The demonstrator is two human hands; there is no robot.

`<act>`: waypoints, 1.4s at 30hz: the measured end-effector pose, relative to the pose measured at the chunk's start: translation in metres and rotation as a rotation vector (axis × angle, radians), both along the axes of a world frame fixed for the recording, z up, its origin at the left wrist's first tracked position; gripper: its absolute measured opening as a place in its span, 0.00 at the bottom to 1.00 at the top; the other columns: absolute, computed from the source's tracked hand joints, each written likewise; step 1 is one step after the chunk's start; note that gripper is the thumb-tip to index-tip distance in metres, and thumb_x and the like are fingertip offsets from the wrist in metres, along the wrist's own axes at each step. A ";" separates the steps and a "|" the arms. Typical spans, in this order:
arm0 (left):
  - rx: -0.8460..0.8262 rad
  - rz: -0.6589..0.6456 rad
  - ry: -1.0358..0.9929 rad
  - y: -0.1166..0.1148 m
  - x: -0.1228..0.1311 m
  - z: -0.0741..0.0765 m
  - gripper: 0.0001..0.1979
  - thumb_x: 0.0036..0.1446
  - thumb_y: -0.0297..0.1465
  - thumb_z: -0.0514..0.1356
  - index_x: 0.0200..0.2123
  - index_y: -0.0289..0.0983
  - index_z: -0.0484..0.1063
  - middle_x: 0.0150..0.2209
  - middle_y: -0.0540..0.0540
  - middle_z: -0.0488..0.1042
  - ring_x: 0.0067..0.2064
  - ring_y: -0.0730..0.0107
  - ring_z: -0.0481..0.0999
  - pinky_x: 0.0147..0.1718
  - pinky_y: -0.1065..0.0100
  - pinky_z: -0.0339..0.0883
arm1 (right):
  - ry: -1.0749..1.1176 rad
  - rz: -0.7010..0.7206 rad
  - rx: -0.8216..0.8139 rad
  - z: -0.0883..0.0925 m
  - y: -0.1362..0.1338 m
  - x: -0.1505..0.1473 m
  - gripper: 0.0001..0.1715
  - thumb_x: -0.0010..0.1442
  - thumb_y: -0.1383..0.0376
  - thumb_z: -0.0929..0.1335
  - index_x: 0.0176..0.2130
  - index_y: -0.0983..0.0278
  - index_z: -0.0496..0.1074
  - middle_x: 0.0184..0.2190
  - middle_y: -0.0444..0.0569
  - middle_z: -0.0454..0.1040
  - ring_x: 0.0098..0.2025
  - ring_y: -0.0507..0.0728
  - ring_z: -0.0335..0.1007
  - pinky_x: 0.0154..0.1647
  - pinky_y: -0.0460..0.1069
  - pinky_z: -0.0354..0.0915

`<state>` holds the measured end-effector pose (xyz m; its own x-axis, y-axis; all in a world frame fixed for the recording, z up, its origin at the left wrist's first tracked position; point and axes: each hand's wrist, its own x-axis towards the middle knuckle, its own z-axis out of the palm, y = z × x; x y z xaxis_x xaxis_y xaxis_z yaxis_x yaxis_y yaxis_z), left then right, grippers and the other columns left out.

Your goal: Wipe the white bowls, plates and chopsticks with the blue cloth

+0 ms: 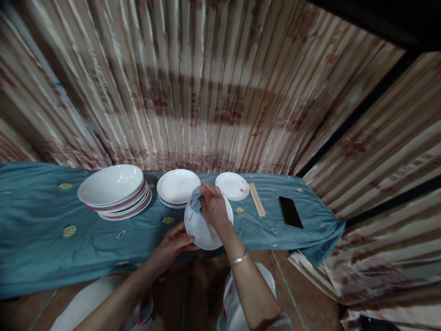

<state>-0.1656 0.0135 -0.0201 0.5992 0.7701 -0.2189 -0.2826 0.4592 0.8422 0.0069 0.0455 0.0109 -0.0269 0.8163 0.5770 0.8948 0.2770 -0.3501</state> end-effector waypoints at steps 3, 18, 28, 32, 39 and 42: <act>0.005 0.008 0.012 0.001 -0.001 0.000 0.31 0.37 0.33 0.72 0.48 0.35 0.74 0.39 0.42 0.79 0.40 0.55 0.79 0.37 0.58 0.75 | -0.030 -0.097 -0.036 0.004 0.003 0.012 0.15 0.64 0.68 0.61 0.45 0.64 0.73 0.43 0.53 0.75 0.45 0.60 0.67 0.50 0.53 0.62; 0.033 0.191 0.005 0.012 -0.011 0.010 0.37 0.34 0.32 0.73 0.53 0.37 0.72 0.39 0.42 0.80 0.39 0.57 0.79 0.35 0.60 0.76 | -0.072 -0.403 -0.332 0.002 -0.004 0.030 0.18 0.65 0.61 0.61 0.41 0.66 0.76 0.36 0.57 0.78 0.39 0.59 0.71 0.38 0.48 0.57; 0.057 0.321 -0.018 0.023 -0.016 0.016 0.38 0.31 0.29 0.73 0.51 0.35 0.70 0.41 0.43 0.79 0.41 0.58 0.79 0.37 0.62 0.75 | 0.166 -0.320 -0.397 -0.018 0.002 0.026 0.21 0.59 0.56 0.61 0.22 0.63 0.71 0.19 0.46 0.69 0.24 0.53 0.63 0.27 0.47 0.49; 0.078 0.355 -0.014 0.024 -0.018 0.018 0.36 0.32 0.28 0.73 0.49 0.35 0.71 0.41 0.43 0.79 0.42 0.59 0.78 0.40 0.63 0.74 | 0.409 -0.237 -0.381 -0.031 0.009 0.024 0.23 0.53 0.53 0.63 0.15 0.62 0.61 0.13 0.40 0.56 0.20 0.49 0.53 0.23 0.46 0.46; 0.093 0.389 -0.027 0.028 -0.019 0.017 0.35 0.34 0.29 0.73 0.51 0.36 0.70 0.44 0.42 0.79 0.45 0.55 0.77 0.39 0.62 0.74 | 0.769 -0.120 -0.484 -0.044 0.009 0.013 0.24 0.46 0.46 0.64 0.15 0.61 0.58 0.13 0.37 0.52 0.19 0.48 0.47 0.20 0.45 0.44; 0.116 0.393 -0.032 0.029 -0.019 0.014 0.36 0.35 0.30 0.73 0.52 0.37 0.70 0.45 0.42 0.79 0.47 0.54 0.77 0.40 0.63 0.74 | 0.935 -0.100 -0.534 -0.045 0.006 0.005 0.22 0.46 0.48 0.67 0.18 0.62 0.62 0.13 0.37 0.56 0.18 0.48 0.50 0.19 0.45 0.47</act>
